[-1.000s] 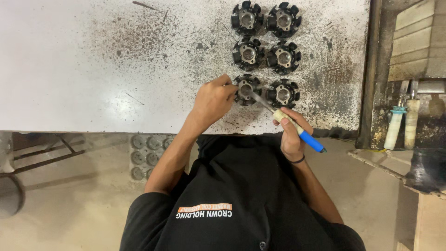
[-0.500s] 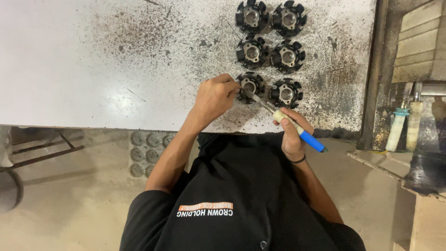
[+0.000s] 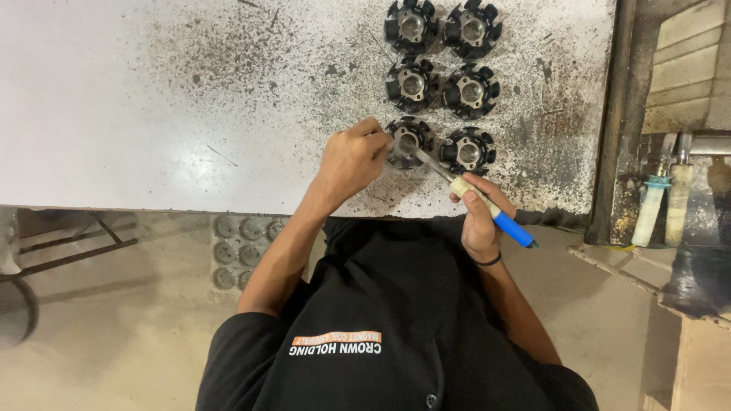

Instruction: The person uses a soldering iron to solder small black components onto a strip on the workbench, then uses a probe device on the strip, and then solders components onto round black rubber parts one at a time, arranging the finished parts on the bench.

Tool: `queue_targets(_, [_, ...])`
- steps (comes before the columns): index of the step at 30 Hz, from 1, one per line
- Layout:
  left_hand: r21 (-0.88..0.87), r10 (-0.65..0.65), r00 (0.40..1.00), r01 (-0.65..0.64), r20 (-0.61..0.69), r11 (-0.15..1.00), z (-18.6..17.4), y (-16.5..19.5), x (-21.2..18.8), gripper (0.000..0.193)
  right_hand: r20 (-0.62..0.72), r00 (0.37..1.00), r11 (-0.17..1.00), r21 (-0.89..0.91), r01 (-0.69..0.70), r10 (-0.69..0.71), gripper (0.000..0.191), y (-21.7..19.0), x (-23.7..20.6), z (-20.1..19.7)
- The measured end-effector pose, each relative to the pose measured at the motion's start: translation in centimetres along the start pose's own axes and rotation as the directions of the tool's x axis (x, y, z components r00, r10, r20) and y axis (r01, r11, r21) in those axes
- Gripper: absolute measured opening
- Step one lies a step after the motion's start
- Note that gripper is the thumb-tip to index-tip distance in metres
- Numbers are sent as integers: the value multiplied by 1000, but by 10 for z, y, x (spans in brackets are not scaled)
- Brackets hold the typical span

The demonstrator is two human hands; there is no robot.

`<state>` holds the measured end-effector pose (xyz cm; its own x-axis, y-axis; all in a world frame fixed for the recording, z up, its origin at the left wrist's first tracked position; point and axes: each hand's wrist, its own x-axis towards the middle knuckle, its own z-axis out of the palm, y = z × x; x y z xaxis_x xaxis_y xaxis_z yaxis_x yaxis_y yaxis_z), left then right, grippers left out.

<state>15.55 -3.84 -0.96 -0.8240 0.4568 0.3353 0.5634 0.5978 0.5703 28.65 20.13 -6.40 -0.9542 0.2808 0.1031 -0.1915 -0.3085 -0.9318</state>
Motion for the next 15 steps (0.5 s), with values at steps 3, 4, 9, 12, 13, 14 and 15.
queue_targets(3, [20,12,1000,-12,-16,1000,3,-2,0,4,11,1000,1000,-16,4,-4,30,-3,1,2])
queue_targets(4, [10,11,1000,-11,-3,1000,3,-2,0,6,22,1000,1000,-26,10,-9,30,-4,2,3])
queue_targets(9, [85,62,998,-62,5,994,-17,16,6,3,13,997,997,-9,76,-76,30,-23,24,-8])
queue_targets(12, [160,133,989,-141,62,977,-62,35,9,11,9,971,968,-73,240,-240,29,-33,55,-20])
queue_targets(13, [111,188,982,-184,-26,977,-76,42,15,11,31,956,947,-135,292,-291,29,-35,66,-21])
queue_targets(14, [64,229,967,-223,-116,973,-89,47,21,12,72,962,934,-234,271,-262,26,-35,75,-19])
queue_targets(15, [67,241,951,-232,-194,970,-100,53,26,8,114,968,910,-330,251,-225,24,-33,85,-17])
